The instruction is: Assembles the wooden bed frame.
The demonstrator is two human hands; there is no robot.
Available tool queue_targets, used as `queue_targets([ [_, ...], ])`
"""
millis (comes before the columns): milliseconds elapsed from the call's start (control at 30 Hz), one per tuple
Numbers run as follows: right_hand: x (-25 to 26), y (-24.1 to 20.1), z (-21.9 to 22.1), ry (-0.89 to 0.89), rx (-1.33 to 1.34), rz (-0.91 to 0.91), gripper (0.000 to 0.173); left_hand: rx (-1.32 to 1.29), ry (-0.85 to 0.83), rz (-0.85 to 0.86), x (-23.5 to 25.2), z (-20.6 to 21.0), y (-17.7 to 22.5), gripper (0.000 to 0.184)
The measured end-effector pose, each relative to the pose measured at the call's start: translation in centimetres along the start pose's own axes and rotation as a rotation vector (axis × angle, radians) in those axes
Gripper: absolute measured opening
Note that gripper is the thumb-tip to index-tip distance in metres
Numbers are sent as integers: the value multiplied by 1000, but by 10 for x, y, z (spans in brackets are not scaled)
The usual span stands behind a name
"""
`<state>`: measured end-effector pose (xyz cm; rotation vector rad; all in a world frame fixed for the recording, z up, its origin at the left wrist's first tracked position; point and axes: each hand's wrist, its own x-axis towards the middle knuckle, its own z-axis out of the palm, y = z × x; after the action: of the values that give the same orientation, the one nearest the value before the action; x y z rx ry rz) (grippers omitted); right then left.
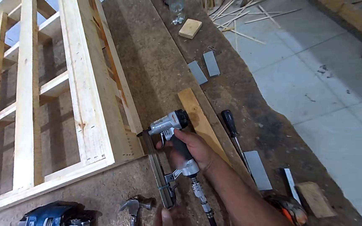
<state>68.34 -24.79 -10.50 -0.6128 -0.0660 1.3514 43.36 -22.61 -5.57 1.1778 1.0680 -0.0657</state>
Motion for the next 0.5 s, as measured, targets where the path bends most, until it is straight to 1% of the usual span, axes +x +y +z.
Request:
queue_targets([
  [67, -1, -1, 2, 9, -13, 4, 47, -90, 64, -37, 14, -2, 14, 62],
  [200, -1, -1, 3, 6, -31, -10, 45, -259, 66, -20, 42, -8, 45, 64],
  [267, -1, -1, 3, 21, -33, -1, 45, -286, 76, 2, 51, -5, 55, 63],
  [367, -3, -3, 5, 54, -42, 16, 42, -184, 135, 79, 53, 7, 61, 52],
  [433, -6, -3, 4, 44, -40, 25, 42, -108, 167, 124, 49, 14, 56, 50],
  [500, -9, -1, 1, 29, -41, 28, 43, -92, 184, 125, 44, 17, 52, 49],
])
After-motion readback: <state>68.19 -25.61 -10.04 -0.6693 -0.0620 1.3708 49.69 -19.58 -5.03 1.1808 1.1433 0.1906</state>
